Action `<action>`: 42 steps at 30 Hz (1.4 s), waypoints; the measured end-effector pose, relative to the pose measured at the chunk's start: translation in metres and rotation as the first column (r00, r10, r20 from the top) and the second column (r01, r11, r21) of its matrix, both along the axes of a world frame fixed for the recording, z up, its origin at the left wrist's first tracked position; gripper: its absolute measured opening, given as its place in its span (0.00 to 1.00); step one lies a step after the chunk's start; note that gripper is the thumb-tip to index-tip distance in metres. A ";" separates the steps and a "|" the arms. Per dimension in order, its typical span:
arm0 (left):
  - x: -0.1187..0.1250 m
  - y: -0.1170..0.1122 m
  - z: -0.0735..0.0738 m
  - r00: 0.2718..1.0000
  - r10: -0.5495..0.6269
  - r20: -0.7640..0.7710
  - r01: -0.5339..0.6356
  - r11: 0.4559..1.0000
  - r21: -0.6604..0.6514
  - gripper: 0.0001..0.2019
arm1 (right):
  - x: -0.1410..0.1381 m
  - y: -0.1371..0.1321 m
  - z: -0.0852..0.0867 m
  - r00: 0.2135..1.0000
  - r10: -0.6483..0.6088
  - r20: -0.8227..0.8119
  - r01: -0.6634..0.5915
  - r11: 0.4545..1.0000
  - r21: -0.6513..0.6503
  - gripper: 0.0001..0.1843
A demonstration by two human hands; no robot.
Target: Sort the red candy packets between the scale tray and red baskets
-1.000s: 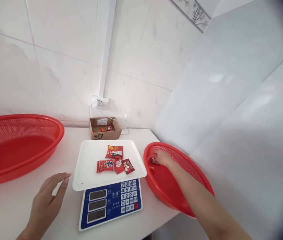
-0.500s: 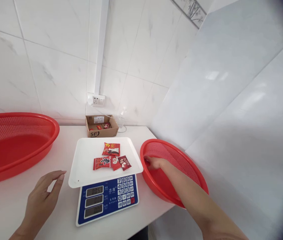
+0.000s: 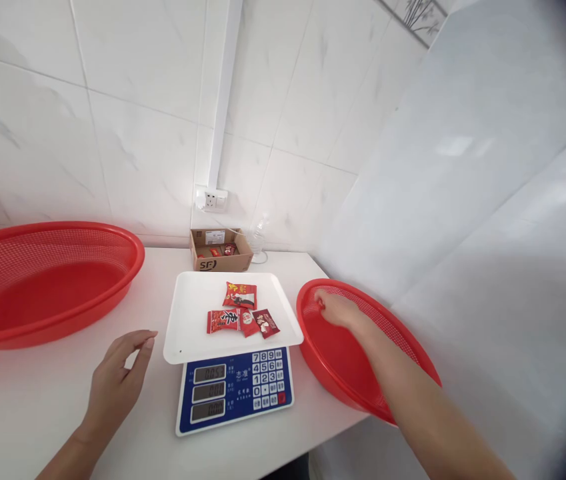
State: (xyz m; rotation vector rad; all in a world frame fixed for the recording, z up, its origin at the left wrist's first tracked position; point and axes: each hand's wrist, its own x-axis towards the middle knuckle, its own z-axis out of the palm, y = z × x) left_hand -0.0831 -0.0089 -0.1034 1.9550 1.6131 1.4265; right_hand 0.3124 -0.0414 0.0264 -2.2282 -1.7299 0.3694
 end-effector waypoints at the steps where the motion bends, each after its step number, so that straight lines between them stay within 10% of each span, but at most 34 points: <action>1: 0.001 -0.001 0.000 1.000 -0.003 -0.001 0.003 1.000 0.000 0.16 | -0.002 0.015 0.005 0.999 -0.004 0.034 0.004 1.000 -0.012 0.10; 13: -0.002 0.001 0.002 0.997 0.015 0.072 -0.008 0.995 -0.099 0.17 | -0.071 0.047 -0.019 0.963 0.229 0.142 -0.235 0.971 0.033 0.20; 22: 0.001 -0.002 0.001 0.995 -0.036 0.097 0.050 0.989 -0.141 0.17 | -0.107 0.009 -0.042 0.942 0.312 0.124 -0.332 0.918 0.216 0.14; 42: 0.003 -0.002 0.003 0.997 -0.048 0.067 0.054 0.994 -0.091 0.14 | -0.146 0.002 -0.073 0.992 0.095 0.080 -0.116 0.939 0.323 0.07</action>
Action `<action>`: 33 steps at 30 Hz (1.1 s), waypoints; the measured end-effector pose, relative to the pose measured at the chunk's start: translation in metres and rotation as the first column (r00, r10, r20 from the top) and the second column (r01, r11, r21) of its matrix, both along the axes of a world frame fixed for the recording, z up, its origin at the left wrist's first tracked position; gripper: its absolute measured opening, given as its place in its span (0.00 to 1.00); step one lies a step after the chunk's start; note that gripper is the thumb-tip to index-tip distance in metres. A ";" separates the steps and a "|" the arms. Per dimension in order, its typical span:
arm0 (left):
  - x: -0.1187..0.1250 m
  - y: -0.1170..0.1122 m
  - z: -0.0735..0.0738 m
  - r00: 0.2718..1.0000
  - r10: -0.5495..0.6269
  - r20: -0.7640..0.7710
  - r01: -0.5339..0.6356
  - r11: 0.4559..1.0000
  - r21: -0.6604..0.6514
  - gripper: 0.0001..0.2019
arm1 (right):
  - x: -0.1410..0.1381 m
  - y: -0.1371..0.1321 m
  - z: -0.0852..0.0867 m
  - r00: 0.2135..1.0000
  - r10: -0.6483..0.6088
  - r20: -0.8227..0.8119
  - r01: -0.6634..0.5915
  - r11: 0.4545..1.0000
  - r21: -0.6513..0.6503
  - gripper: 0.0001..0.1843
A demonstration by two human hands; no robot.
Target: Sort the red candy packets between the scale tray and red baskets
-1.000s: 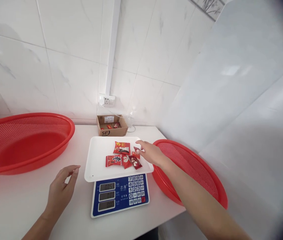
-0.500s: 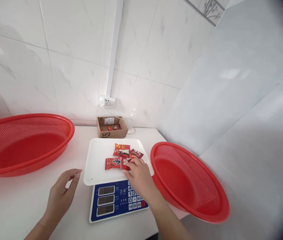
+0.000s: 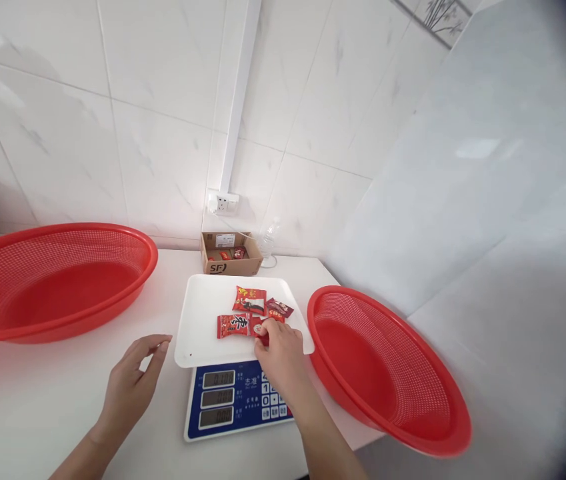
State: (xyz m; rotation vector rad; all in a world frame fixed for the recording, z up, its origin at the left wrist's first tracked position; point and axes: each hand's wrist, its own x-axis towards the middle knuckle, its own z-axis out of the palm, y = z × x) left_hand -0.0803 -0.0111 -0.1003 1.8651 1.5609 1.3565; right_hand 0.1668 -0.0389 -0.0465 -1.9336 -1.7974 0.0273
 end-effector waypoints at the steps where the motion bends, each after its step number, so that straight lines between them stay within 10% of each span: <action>1: 0.000 0.000 -0.001 1.000 0.000 -0.008 0.000 1.000 0.008 0.14 | 0.001 -0.002 0.001 1.000 -0.002 -0.007 0.002 1.000 0.012 0.07; 7: 0.003 -0.004 -0.001 0.992 -0.034 -0.121 0.055 0.984 0.172 0.12 | 0.016 -0.011 -0.003 0.996 -0.085 0.018 0.084 0.993 0.077 0.09; 13: 0.012 -0.026 0.017 0.988 -0.061 -0.140 0.124 0.858 0.499 0.06 | 0.023 -0.026 -0.008 0.986 -0.099 -0.136 0.133 0.951 0.278 0.11; 16: 0.030 -0.046 0.027 0.954 -0.297 -0.035 0.296 0.924 0.242 0.13 | 0.007 -0.043 -0.005 0.983 0.060 -0.171 0.006 0.931 0.364 0.10; 19: 0.052 -0.059 0.036 0.857 -0.466 0.219 0.482 0.876 -0.020 0.17 | -0.014 -0.060 -0.007 0.932 0.345 -0.110 -0.266 0.859 0.438 0.11; 27: 0.078 -0.056 0.039 0.802 -0.366 0.472 0.520 0.816 -0.252 0.15 | -0.025 -0.069 -0.017 0.840 0.516 -0.166 -0.386 0.784 0.487 0.09; 33: 0.076 -0.051 0.038 0.838 -0.295 0.459 0.440 0.863 -0.248 0.14 | 0.030 -0.024 0.010 0.992 0.092 -0.087 -0.079 0.987 0.142 0.13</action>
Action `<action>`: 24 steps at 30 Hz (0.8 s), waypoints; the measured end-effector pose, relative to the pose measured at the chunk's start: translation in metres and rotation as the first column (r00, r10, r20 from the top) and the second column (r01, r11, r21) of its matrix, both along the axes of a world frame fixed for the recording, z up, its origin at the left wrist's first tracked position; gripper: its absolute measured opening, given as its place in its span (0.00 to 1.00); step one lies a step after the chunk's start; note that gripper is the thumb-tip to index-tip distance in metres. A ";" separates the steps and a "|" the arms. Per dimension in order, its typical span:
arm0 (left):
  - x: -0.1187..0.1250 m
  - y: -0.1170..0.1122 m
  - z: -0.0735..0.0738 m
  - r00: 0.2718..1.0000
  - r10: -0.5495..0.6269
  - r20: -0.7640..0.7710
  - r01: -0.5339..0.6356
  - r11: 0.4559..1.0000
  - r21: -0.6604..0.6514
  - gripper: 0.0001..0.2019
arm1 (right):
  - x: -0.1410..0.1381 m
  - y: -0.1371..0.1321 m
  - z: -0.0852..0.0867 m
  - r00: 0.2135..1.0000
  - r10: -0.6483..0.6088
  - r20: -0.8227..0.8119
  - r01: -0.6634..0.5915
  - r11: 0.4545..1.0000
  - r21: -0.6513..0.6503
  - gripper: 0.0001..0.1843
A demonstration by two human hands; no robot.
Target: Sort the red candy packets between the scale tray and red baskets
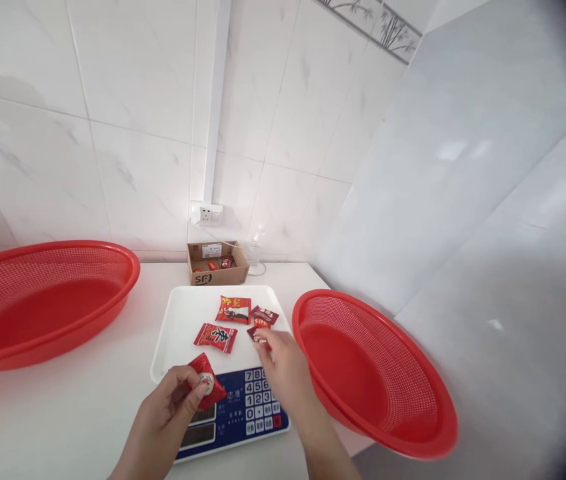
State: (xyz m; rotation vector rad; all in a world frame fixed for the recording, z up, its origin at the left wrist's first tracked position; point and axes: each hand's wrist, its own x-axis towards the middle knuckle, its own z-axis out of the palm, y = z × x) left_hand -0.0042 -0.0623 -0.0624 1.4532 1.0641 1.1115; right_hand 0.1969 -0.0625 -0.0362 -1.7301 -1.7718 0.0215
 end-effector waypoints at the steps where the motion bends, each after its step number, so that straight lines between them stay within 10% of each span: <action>1: -0.001 0.000 0.001 1.000 -0.004 0.005 0.004 1.000 0.008 0.14 | 0.008 0.011 0.004 0.995 -0.049 0.087 0.055 0.996 -0.068 0.14; 8: -0.005 -0.006 0.006 0.999 -0.032 -0.029 0.033 0.999 0.037 0.14 | 0.019 0.054 0.004 0.980 -0.093 0.178 0.126 0.976 -0.180 0.15; 19: -0.011 0.005 -0.004 0.990 0.067 -0.126 -0.031 0.963 0.268 0.15 | 0.005 0.043 0.011 0.993 0.015 -0.117 -0.027 0.995 -0.097 0.11; 24: 0.011 0.007 0.006 0.963 0.111 -0.246 -0.016 0.933 0.359 0.15 | -0.034 0.010 0.017 0.644 0.257 -0.721 -0.308 0.949 0.064 0.14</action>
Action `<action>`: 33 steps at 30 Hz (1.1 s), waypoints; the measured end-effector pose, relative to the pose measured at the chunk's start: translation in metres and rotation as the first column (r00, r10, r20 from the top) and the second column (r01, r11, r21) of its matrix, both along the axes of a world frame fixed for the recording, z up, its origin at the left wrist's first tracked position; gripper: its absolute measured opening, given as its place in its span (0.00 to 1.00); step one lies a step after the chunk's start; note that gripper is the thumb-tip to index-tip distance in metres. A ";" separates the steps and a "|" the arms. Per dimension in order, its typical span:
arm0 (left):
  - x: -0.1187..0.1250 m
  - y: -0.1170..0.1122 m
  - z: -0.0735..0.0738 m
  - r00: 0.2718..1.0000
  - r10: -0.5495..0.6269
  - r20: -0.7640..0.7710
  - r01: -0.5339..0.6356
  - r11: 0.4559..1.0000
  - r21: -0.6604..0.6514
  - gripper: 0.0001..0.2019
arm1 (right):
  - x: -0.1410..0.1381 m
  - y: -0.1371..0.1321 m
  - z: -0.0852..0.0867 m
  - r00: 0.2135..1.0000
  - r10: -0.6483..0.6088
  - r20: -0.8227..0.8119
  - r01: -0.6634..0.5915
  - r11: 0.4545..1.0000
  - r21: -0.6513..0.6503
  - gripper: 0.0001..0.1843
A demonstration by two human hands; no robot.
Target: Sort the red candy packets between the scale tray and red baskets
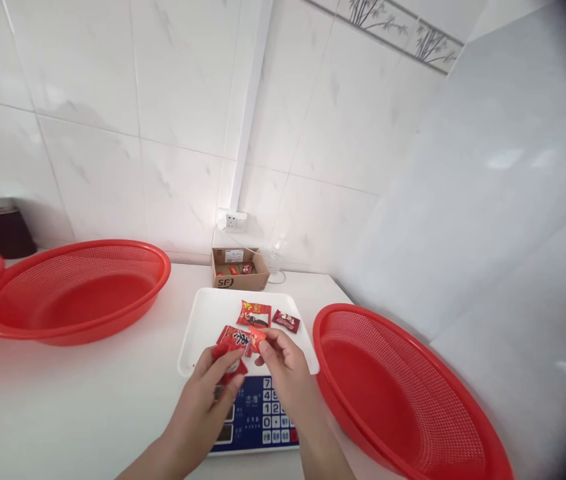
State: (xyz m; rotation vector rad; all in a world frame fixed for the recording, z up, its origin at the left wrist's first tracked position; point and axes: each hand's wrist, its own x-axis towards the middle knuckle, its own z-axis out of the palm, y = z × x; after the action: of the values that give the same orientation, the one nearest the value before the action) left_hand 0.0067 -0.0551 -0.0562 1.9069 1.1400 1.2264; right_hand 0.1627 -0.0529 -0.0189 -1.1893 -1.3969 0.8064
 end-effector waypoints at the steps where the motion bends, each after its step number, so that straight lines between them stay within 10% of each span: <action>1: 0.005 -0.001 0.000 1.000 0.018 -0.024 -0.018 0.999 0.029 0.18 | -0.008 -0.006 -0.002 0.997 0.008 -0.078 -0.008 1.000 0.004 0.14; 7: 0.009 -0.001 -0.001 0.994 0.011 -0.105 0.004 0.990 0.141 0.13 | -0.027 -0.027 -0.022 0.990 0.013 -0.144 -0.016 1.000 -0.017 0.23; 16: -0.008 -0.001 0.038 0.979 -0.205 -0.011 0.202 0.973 -0.107 0.11 | -0.010 -0.029 -0.008 0.997 0.073 -0.029 -0.072 0.997 0.034 0.11; 27: -0.005 -0.003 0.036 0.979 -0.182 0.092 0.194 0.969 -0.150 0.16 | -0.019 -0.032 -0.010 0.928 -0.018 -0.373 -0.009 0.997 -0.071 0.12; 33: -0.005 -0.002 0.040 0.943 -0.257 0.210 0.306 0.920 -0.246 0.17 | -0.017 -0.036 -0.006 0.874 0.065 -0.482 -0.191 0.957 -0.218 0.17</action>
State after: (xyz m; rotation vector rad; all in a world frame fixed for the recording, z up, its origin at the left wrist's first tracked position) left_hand 0.0012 -0.0567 -0.0166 1.6496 0.8567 0.9952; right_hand 0.1459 -0.0887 -0.0246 -1.0060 -0.9903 1.3112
